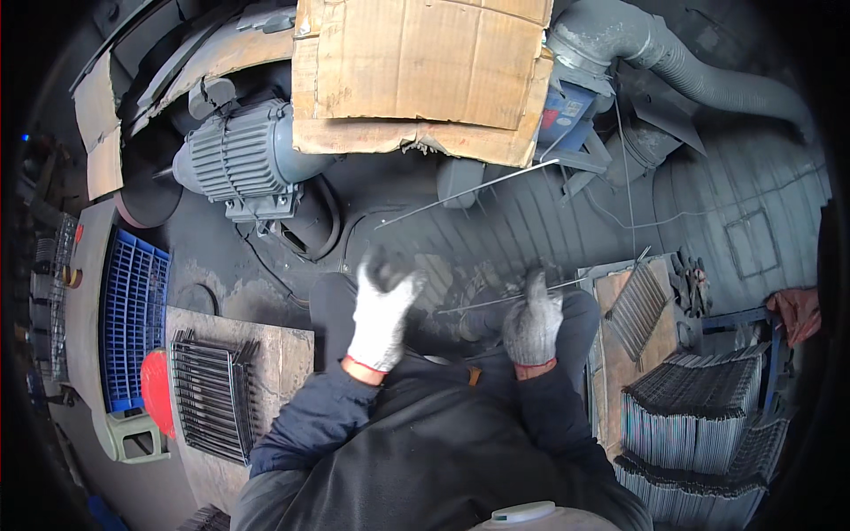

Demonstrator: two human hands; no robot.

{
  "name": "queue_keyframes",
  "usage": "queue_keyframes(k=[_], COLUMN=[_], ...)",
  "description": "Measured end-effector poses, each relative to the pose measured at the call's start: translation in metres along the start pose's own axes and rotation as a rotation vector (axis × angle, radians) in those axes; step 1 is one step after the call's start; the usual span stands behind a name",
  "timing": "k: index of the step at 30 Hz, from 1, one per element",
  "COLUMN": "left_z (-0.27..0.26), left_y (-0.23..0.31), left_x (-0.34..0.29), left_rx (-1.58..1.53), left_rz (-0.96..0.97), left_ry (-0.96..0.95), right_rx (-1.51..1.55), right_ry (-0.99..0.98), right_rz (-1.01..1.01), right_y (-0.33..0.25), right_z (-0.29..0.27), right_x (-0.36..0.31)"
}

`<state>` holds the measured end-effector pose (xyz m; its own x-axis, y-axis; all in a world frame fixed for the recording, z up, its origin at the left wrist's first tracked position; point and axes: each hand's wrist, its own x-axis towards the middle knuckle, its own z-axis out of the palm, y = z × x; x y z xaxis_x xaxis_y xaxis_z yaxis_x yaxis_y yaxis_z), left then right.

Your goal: Straighten the wires on metal grates by hand and check for alignment.

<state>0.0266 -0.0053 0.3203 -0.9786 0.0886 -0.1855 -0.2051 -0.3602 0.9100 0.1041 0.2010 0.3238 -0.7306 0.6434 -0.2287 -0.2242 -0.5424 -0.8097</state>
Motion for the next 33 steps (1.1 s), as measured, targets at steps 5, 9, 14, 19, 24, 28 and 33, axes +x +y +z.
queue_keyframes(k=[5,9,14,19,24,28,33], left_z=[0.008,-0.013,-0.013,0.027,0.022,-0.039,0.016], left_y=[-0.026,-0.038,-0.075,-0.096,-0.088,-0.051,-0.048], left_x=[0.025,0.034,0.062,0.113,0.117,0.120,0.125], left_rx=[-0.196,-0.032,0.257,0.468,0.412,0.175,0.290], left_rz=[-0.046,0.034,-0.055,-0.086,-0.193,-0.429,-0.413], left_ry=[-0.068,-0.059,-0.092,-0.272,-0.169,-0.078,-0.265], right_rx=[-0.007,-0.052,-0.542,-0.516,-0.558,-0.582,-0.547], right_ry=[-0.129,-0.096,-0.194,-0.007,-0.070,-0.259,-0.123], right_rz=[0.115,-0.108,0.000,0.141,0.152,0.096,0.200], right_y=[0.013,0.023,0.013,-0.008,0.012,0.080,0.022], right_z=[-0.008,-0.049,-0.044,-0.052,-0.045,-0.014,-0.040], right_x=[-0.003,0.032,0.089,0.115,0.131,0.122,0.124])
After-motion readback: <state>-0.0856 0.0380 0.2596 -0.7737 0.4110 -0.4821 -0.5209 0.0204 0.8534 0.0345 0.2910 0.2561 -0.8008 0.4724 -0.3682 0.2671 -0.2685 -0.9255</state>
